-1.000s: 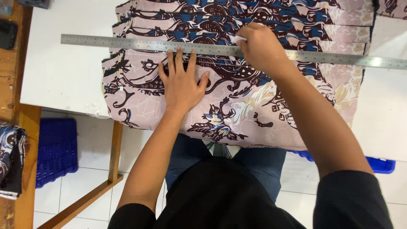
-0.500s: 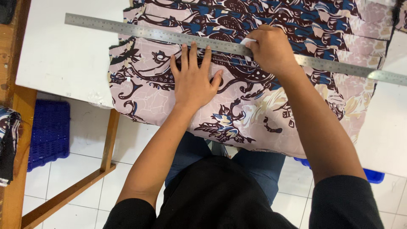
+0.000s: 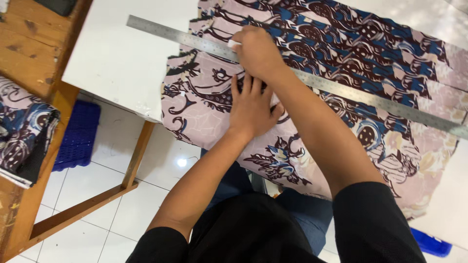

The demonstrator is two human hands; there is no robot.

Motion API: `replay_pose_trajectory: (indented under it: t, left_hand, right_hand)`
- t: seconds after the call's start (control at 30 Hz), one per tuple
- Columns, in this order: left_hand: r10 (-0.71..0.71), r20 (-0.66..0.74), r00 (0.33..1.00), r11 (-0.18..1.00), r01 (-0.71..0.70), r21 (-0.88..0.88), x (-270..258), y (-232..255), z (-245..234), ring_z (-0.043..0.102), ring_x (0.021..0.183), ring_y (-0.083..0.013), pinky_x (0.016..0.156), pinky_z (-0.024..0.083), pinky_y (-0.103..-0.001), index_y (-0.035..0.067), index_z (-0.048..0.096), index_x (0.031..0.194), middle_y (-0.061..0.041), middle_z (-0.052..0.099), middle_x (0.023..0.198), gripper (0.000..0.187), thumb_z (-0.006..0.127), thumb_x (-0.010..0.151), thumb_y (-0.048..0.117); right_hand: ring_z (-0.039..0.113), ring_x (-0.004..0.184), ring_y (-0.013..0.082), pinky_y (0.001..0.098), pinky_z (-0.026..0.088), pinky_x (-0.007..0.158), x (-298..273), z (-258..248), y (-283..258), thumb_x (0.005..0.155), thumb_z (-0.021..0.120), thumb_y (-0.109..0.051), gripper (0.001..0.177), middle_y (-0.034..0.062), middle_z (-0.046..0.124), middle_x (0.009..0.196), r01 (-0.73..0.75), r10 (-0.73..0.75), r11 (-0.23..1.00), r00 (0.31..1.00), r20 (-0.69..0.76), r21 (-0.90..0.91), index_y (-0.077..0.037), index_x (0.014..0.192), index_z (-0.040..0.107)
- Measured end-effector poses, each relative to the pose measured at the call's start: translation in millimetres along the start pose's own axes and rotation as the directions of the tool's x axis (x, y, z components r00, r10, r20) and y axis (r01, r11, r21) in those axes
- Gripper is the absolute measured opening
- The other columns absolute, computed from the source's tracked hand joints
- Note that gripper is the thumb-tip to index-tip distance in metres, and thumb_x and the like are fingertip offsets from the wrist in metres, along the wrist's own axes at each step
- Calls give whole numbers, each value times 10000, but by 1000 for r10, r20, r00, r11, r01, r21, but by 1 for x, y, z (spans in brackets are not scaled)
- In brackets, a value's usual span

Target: The person aligns a stack of patterned fabric on a table, then uses a metal ruler and a white marker to draw straight lines across the fabric layers. The person repeatedly repositions the ruler and marks the fabric in a repetitive manner.

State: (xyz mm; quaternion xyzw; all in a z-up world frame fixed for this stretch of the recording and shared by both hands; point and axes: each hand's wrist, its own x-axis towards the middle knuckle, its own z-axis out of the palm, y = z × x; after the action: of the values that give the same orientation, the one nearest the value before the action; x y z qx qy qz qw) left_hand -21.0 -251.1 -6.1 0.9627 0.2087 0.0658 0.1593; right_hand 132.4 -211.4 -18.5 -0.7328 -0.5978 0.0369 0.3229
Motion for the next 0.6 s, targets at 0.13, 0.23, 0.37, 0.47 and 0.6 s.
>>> replay_pose_trajectory:
  t: [0.13,0.23,0.37,0.47,0.6]
  left_hand:
    - [17,19,1000,999,-16,-49,-2,-2,3,265,1466,-436,1184,114,-691,115,456,1501,-195,384,1559,782,606,843,509]
    - [96,-96,991,991,-104,-82,-5,-6,8,287,1532,-374,1207,108,-719,121,448,1544,-114,431,1596,719,581,933,478]
    - [86,-99,991,996,-85,12,-2,-6,14,238,1535,-413,1206,90,-706,84,394,1582,-189,387,1605,798,571,941,526]
    - [38,-21,999,998,-37,47,0,-6,14,212,1499,-458,1184,88,-686,106,400,1539,-241,339,1602,793,568,906,551]
    - [16,-83,996,1000,-17,-15,0,0,9,224,1499,-470,1187,90,-681,103,422,1536,-262,325,1601,773,571,921,547]
  right_hand:
    - [678,969,404,463,534,878,36,35,-16,892,708,-98,174,203,697,1067,-12,12,1000,1000,22,-5,-14,1030,773]
    - [679,991,380,455,534,910,58,59,-32,930,687,-102,169,205,688,1062,6,1,996,997,76,-91,-15,1057,759]
    - [683,905,381,454,539,822,62,65,-36,845,718,-95,200,196,703,1008,49,-45,998,994,-99,43,-34,1029,768]
    - [691,852,370,429,554,786,51,33,-14,881,766,-113,148,200,707,926,86,-50,979,981,-187,185,10,960,742]
    - [712,795,339,410,548,709,-15,-51,31,883,728,-102,200,205,722,930,-49,58,992,996,-71,117,15,1045,741]
